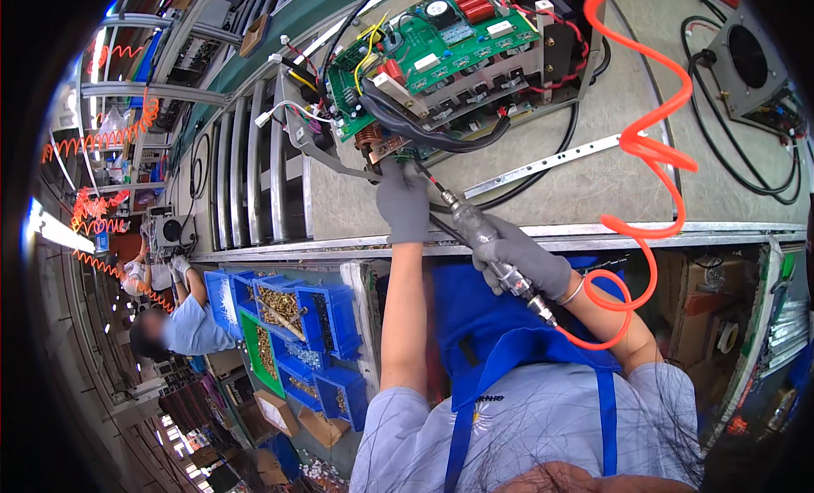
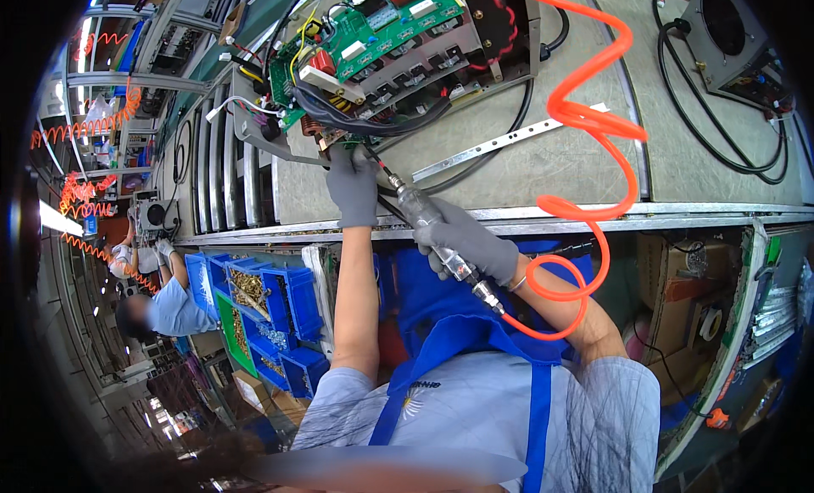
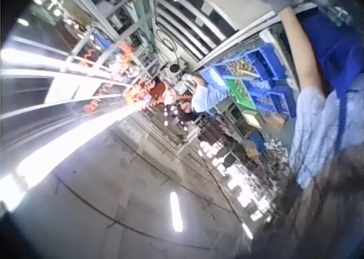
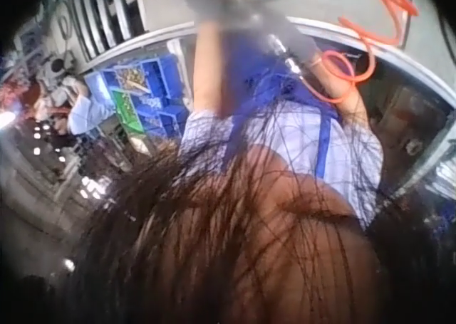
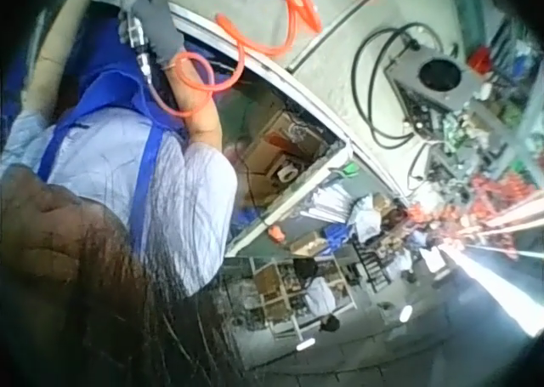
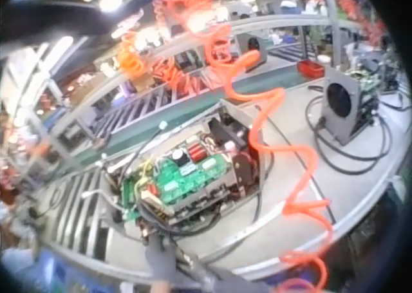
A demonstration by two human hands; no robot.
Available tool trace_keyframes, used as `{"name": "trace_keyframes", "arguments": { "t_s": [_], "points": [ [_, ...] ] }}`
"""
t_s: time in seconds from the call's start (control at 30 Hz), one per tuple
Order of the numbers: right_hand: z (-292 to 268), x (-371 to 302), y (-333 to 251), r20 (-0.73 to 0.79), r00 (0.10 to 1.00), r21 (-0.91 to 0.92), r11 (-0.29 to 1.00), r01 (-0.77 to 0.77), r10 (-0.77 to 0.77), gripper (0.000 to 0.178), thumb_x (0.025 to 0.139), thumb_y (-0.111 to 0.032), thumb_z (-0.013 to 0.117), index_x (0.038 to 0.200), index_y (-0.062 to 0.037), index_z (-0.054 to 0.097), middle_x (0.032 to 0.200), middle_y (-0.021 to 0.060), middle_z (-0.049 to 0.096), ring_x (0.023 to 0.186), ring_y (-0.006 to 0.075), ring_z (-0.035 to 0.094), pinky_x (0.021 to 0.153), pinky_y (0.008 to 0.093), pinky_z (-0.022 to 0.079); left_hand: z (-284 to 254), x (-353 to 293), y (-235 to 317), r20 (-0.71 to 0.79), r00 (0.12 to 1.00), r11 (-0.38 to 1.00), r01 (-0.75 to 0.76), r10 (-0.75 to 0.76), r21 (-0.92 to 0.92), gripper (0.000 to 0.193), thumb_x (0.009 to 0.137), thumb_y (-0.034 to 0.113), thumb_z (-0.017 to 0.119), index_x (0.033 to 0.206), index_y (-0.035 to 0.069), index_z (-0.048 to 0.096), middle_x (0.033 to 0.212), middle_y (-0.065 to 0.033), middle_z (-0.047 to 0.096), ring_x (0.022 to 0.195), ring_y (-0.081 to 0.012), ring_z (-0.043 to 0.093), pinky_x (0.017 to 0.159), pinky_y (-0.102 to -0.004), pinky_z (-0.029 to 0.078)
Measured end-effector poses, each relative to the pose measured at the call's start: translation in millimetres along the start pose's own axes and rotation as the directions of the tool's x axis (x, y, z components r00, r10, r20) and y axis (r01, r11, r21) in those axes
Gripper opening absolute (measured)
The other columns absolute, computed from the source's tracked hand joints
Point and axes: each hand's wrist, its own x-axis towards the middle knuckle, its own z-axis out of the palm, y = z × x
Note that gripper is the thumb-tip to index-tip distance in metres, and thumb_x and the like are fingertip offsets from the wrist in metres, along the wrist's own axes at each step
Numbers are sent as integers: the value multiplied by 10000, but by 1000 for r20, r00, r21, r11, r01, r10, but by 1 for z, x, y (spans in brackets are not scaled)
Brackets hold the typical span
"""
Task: Assemble internal components and wiring into an electronic chassis on an assembly line.
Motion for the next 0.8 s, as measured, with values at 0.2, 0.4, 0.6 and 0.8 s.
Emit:
{"name": "trace_keyframes", "arguments": {
  "t_s": [0.2, 0.4, 0.6, 0.8],
  "points": [
    [-2, -2, -3, -43, 999, -32, 999, -20, 19, 604, 799, -286, 644, 1282, -11, 407, 816, 80, 542, 545, 133, 581, 459, 275, 507, -54, -15, 2, -206, 975, 972, 28, -78, -233, 599, 809, 89, 731, 1352, 33, 486, 1067, -133, 684, 899, -257, 670, 822, -358, 527],
    [5, 1, -3, -17, 1000, -2, 1000, -23, 23, 610, 808, -264, 655, 1290, 7, 398, 795, 83, 543, 535, 139, 582, 453, 279, 505, -45, 22, -12, 97, 990, 963, -73, 102, -260, 860, 700, 114, 808, 1428, -5, 366, 1343, -171, 523, 1246, -267, 505, 1079, -374, 374],
    [10, 2, 0, -48, 998, -106, 994, 21, -27, 610, 813, -192, 652, 1326, -4, 383, 790, 77, 547, 533, 139, 577, 451, 281, 499, -37, 15, -1, 26, 1000, 944, 1, 8, -331, 813, 699, 160, 810, 1393, 31, 409, 1309, -169, 528, 1200, -288, 521, 1033, -377, 401],
    [16, -8, 16, -217, 975, -187, 982, 11, -52, 746, 800, -167, 663, 1437, -24, 302, 841, 81, 548, 553, 142, 579, 452, 284, 484, -26, 25, -7, 96, 970, 942, -191, 225, -276, 922, 665, 157, 846, 1437, 28, 360, 1335, -154, 503, 1193, -277, 519, 984, -387, 444]
  ]
}}
